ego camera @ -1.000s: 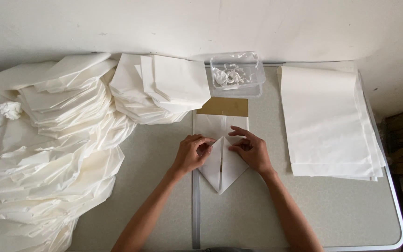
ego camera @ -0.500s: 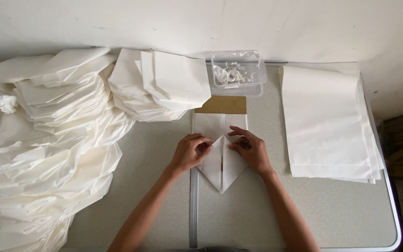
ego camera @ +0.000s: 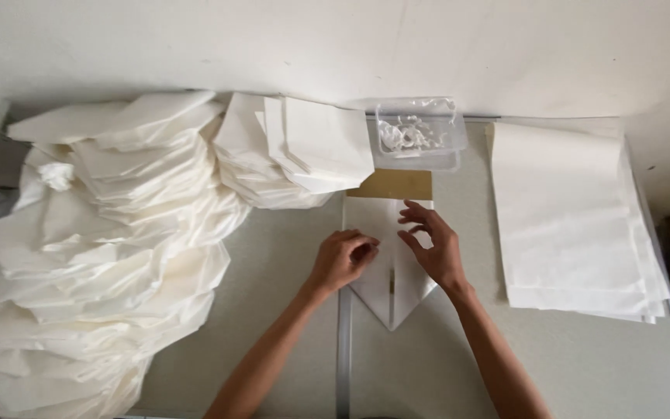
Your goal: Folding white paper sheets over a gold cardboard template on a table
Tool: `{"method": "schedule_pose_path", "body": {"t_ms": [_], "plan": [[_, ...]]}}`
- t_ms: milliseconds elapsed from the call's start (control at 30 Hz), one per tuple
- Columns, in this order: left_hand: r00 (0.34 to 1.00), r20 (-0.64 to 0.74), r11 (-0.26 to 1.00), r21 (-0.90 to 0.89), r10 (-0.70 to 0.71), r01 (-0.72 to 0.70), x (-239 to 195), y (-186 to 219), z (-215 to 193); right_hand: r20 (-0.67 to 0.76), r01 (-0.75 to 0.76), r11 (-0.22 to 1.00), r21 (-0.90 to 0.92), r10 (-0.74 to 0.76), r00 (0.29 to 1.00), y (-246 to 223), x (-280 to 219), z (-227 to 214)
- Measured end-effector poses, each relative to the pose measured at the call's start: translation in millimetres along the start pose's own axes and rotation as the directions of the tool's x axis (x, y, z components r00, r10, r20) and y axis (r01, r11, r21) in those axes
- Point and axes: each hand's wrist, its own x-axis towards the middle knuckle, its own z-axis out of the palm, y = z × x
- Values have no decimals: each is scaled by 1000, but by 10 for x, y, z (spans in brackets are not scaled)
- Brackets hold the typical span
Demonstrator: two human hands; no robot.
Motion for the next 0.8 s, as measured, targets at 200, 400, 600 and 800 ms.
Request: {"method": "schedule_pose_path", "body": {"t_ms": [200, 400, 600, 800], "plan": [[999, 36, 999, -5, -37, 38, 30, 138, -139, 243, 229, 955, -188, -181, 953, -333, 515, 426], [997, 27, 993, -93, -73, 76, 28, 190, -172, 366, 522, 788, -327, -403, 839, -17, 1073, 878], [999, 8, 996, -70, -46, 46, 0, 92, -89, 343, 554, 782, -287, -456, 821, -49, 1133, 970], [1000, 3, 998, -61, -1, 1, -32, 15, -35, 312, 638, 706, -308, -559, 768, -322, 1300, 1107]]}}
